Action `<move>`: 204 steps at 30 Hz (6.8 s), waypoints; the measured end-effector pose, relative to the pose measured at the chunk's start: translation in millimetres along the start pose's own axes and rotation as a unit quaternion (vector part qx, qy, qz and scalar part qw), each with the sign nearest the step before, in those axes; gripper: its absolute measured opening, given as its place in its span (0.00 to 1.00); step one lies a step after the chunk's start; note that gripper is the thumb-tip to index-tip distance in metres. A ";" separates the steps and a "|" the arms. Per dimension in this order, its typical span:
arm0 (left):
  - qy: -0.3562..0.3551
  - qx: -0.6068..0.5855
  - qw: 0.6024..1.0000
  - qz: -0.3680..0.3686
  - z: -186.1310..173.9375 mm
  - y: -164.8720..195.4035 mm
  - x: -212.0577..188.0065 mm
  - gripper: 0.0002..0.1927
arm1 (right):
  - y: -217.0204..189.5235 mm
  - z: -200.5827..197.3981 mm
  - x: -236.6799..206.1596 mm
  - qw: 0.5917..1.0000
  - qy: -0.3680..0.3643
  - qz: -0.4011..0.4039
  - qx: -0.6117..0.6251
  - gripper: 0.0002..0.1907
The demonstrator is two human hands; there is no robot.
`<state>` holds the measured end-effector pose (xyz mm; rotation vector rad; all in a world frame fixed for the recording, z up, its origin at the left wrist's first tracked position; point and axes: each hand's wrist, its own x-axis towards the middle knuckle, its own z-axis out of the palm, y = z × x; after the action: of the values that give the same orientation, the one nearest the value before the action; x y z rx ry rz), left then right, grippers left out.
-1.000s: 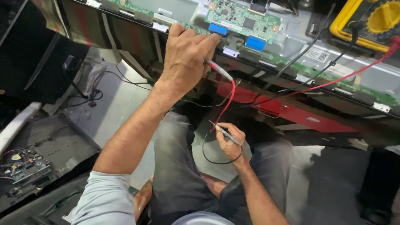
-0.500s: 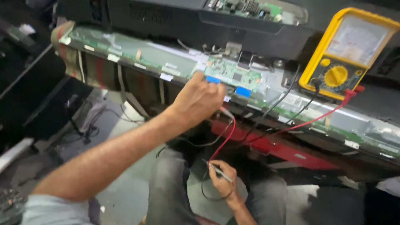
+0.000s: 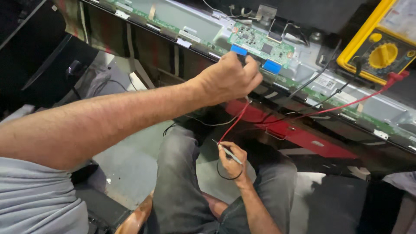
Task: The person sits at a repair bench and probes a television mainboard with multimeter test leads, checking points on the board. They then detach a white ribbon connector from the board, apply liquid from a small bottle onto it, wipe it with a cloth, and handle the connector with both hands.
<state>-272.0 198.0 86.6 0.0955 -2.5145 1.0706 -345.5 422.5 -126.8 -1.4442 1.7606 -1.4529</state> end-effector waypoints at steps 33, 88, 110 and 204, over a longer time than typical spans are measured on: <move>-0.049 -0.023 0.999 -0.008 15.1 4.4 13.1 0.12 | -13.4 -7.0 3.4 0.999 -0.029 0.038 0.012 0.05; 0.095 -0.401 0.845 -0.341 -5.8 2.8 -41.9 0.23 | -126.2 -71.5 132.9 0.983 0.142 -0.116 0.013 0.04; 0.122 -0.787 0.422 -0.432 28.5 26.8 -59.4 0.22 | -152.2 -54.3 165.7 0.977 -0.061 0.128 0.161 0.39; 0.225 -0.705 0.587 -0.328 45.1 28.8 -61.3 0.17 | -150.1 -29.5 180.2 0.919 -0.006 0.171 0.356 0.31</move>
<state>-237.3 180.8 15.0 0.2136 -1.8184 -1.1480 -369.6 288.8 66.7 -0.7210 1.1857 -1.6301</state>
